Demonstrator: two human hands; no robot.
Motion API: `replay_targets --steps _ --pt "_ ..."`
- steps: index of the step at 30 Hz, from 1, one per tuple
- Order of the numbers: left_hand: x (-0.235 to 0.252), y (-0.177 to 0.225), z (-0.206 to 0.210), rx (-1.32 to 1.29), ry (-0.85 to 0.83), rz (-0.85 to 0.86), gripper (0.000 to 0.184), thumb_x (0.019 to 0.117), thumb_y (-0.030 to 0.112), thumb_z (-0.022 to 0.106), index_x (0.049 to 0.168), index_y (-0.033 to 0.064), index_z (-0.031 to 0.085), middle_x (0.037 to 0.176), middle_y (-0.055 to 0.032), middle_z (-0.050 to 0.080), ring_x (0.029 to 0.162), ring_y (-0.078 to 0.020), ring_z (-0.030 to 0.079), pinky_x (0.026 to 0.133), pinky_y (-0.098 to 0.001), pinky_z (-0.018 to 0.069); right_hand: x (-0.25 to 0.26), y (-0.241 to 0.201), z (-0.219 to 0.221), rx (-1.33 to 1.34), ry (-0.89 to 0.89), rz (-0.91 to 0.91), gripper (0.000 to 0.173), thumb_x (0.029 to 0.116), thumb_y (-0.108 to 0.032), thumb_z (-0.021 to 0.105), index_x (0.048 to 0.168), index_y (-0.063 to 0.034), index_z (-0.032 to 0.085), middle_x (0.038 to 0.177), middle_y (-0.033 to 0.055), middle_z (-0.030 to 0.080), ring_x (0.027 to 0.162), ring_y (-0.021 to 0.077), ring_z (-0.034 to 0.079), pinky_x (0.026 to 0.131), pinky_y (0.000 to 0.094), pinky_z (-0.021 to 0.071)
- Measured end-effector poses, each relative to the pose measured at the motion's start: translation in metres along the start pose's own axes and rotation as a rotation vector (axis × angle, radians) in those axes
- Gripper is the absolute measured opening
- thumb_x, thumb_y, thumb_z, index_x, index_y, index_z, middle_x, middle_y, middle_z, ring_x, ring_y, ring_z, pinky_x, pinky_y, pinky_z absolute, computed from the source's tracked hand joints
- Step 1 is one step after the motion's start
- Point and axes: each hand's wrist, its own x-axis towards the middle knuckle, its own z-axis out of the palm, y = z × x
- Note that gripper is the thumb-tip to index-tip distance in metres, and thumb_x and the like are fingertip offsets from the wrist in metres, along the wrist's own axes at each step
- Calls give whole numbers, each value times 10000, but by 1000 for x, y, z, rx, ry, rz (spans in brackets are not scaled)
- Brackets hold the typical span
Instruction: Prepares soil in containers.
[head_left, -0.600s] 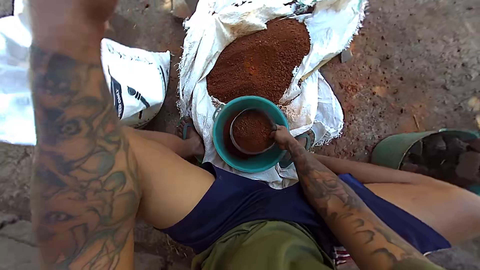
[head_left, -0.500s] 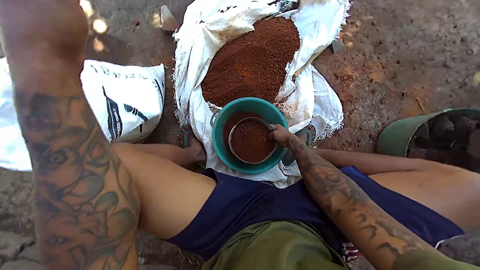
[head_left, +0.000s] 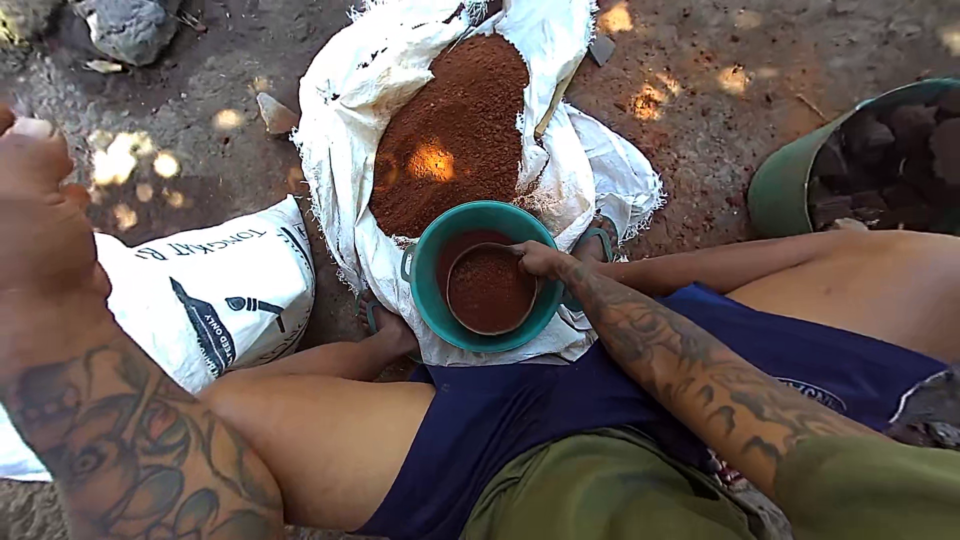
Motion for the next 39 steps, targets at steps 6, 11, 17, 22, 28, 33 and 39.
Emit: replay_targets --steps 6,11,17,22,28,33,39 --pt "0 -3 1 -1 -11 -1 562 1010 414 547 1461 83 490 1432 -24 532 1234 -33 519 1028 -251 436 12 11 -1 50 -14 -2 630 888 83 535 1443 -212 580 1194 208 672 912 347 691 709 553 578" --pt "1 -4 2 15 -7 -17 555 1007 433 542 1457 110 504 1409 2 549 1199 -11 530 996 -238 440 6 7 1 212 93 38 676 895 69 523 1494 -246 521 1200 219 673 862 357 712 635 524 603" --pt "3 -5 3 16 5 -29 547 1007 459 571 1439 127 527 1369 19 573 1167 -8 553 989 -246 459 12 15 1 208 101 -8 667 868 78 533 1462 -222 559 1195 213 681 861 353 714 617 527 599" --pt "3 -4 4 20 5 -36 547 1007 453 570 1442 124 523 1369 21 570 1161 -8 560 979 -238 463 -12 -8 -1 22 -5 24 559 884 127 533 1383 -116 598 1128 207 656 886 309 642 720 509 542" --pt "5 -7 4 15 0 -5 521 1003 425 573 1421 117 538 1351 14 583 1151 -8 569 963 -232 476 -8 -10 -3 -2 -53 39 599 875 135 546 1403 -143 600 1204 201 661 967 324 666 781 536 554" --pt "4 -5 5 27 -6 -10 527 1007 433 558 1422 109 532 1347 8 579 1158 -10 556 978 -242 464 4 11 0 186 43 45 666 872 110 516 1464 -193 552 1182 223 675 877 348 706 660 526 601" --pt "6 -9 3 27 -13 -6 532 1008 437 557 1423 105 534 1365 7 573 1170 -9 550 988 -244 459 -3 5 -2 172 44 39 609 856 139 531 1402 -127 581 1159 214 670 893 326 686 692 512 584"
